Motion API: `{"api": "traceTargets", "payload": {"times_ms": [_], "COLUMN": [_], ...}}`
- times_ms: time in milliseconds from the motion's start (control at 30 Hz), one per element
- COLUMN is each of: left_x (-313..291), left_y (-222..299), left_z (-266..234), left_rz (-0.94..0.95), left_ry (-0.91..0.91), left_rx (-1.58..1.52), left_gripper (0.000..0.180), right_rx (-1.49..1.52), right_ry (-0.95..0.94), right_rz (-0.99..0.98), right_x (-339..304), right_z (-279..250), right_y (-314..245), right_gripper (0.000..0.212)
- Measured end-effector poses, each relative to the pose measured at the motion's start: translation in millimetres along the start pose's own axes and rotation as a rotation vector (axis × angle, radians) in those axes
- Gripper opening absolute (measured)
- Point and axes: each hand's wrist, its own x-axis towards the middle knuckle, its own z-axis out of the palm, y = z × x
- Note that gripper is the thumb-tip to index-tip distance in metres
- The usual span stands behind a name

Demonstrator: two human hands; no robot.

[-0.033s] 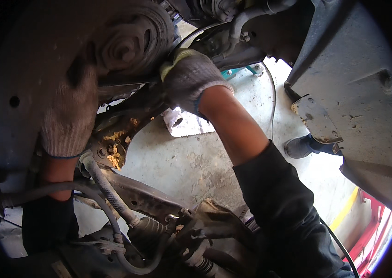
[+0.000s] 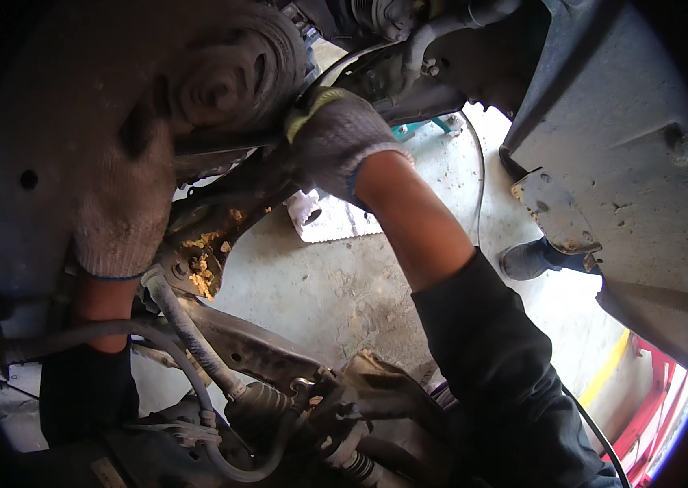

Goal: The person works under a vehicle, using gloved hands to manipulate a coil spring and nearby suspension components. They repeatedly reach into the wheel well area, adjust the spring and surrounding parts, and reposition their hands to access different angles of the assembly.

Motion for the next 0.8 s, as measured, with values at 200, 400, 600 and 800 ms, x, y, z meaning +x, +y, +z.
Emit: {"api": "traceTargets", "payload": {"times_ms": [200, 400, 600, 800], "left_x": [-14.3, -24.9, -39.3, -37.6], "left_y": [-16.2, -32.5, -38.8, -41.3], "left_z": [5.6, 21.4, 21.9, 17.0], "left_rz": [-0.061, 0.27, 0.315, 0.156], "left_ry": [-0.277, -0.134, -0.263, -0.128], "left_rx": [0.05, 0.257, 0.364, 0.127], "left_gripper": [0.051, 0.05, 0.05, 0.049], "right_rx": [0.261, 0.27, 0.227, 0.131], "right_ry": [-0.124, -0.134, -0.13, -0.096], "right_rz": [0.019, 0.103, -0.014, 0.095], "right_x": [-2.9, -2.0, -0.8, -0.6], "right_z": [-2.5, -4.7, -8.6, -32.9], "right_y": [20.0, 16.6, 17.0, 14.5], "right_gripper": [0.034, 0.038, 0.042, 0.05]}}
